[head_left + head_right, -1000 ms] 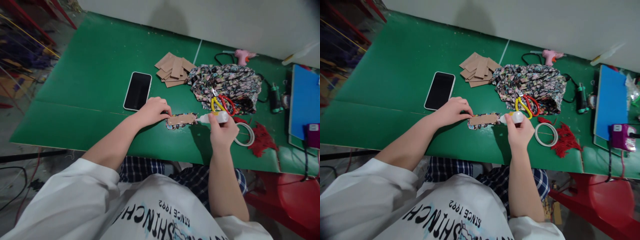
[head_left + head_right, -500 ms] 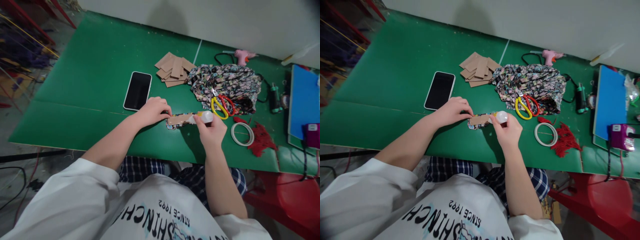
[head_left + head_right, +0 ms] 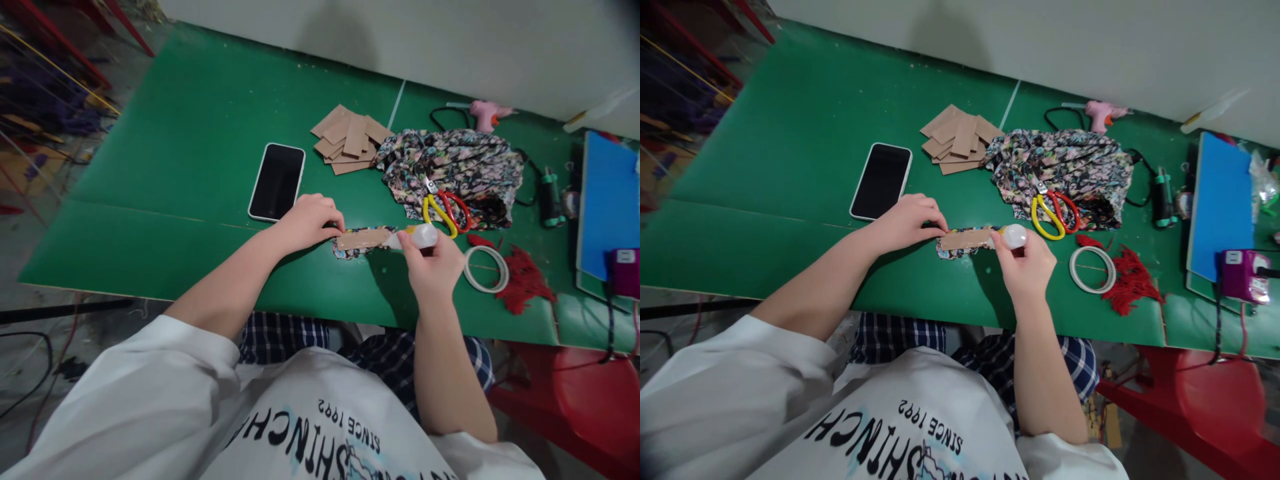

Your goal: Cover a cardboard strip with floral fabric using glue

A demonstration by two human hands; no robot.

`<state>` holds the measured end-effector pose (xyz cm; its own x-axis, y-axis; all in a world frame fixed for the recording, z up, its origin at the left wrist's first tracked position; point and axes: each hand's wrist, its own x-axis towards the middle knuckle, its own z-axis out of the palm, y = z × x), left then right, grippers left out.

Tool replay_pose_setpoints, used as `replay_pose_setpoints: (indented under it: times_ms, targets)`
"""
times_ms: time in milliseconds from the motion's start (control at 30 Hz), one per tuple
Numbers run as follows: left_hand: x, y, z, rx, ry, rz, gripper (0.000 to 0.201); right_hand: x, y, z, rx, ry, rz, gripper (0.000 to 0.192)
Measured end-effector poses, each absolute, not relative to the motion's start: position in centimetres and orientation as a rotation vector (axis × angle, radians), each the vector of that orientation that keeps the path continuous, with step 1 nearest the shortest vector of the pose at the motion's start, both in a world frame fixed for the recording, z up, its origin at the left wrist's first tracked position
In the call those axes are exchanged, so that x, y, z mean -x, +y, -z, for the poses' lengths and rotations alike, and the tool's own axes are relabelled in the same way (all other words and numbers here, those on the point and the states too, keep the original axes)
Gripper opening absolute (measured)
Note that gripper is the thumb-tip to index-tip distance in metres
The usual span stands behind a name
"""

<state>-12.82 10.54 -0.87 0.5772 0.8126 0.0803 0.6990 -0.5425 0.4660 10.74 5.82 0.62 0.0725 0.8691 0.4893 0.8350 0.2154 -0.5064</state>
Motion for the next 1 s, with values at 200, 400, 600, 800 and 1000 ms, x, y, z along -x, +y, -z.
replay_pose_setpoints:
  times_ms: [200, 400, 600, 800, 1000]
  targets:
    - [12.7, 10.5, 0.6, -2.418, 1.238, -0.389, 0.009, -7.3, 5.1, -0.6, 1.419, -1.874, -0.078, 0.034]
    - [12.7, 10.4, 0.5, -2.411, 1.232, -0.393, 0.01, -8.8, 5.5, -0.7, 1.536, -1.793, -0.057, 0.035]
    - [12.8, 10.4, 0.5, -2.428, 1.234, -0.386, 0.01, -8.7, 5.8, -1.0, 1.565, -1.767, -0.079, 0.037]
    - [12.7, 10.5, 0.5, -2.437, 1.218, -0.413, 0.014, -5.4, 5.3, -1.2, 1.411, -1.884, -0.184, 0.035]
    - [12.7, 10.5, 0.6, -2.418, 1.244, -0.386, 0.011, -5.2, 5.2, -1.0, 1.452, -1.858, -0.161, 0.034]
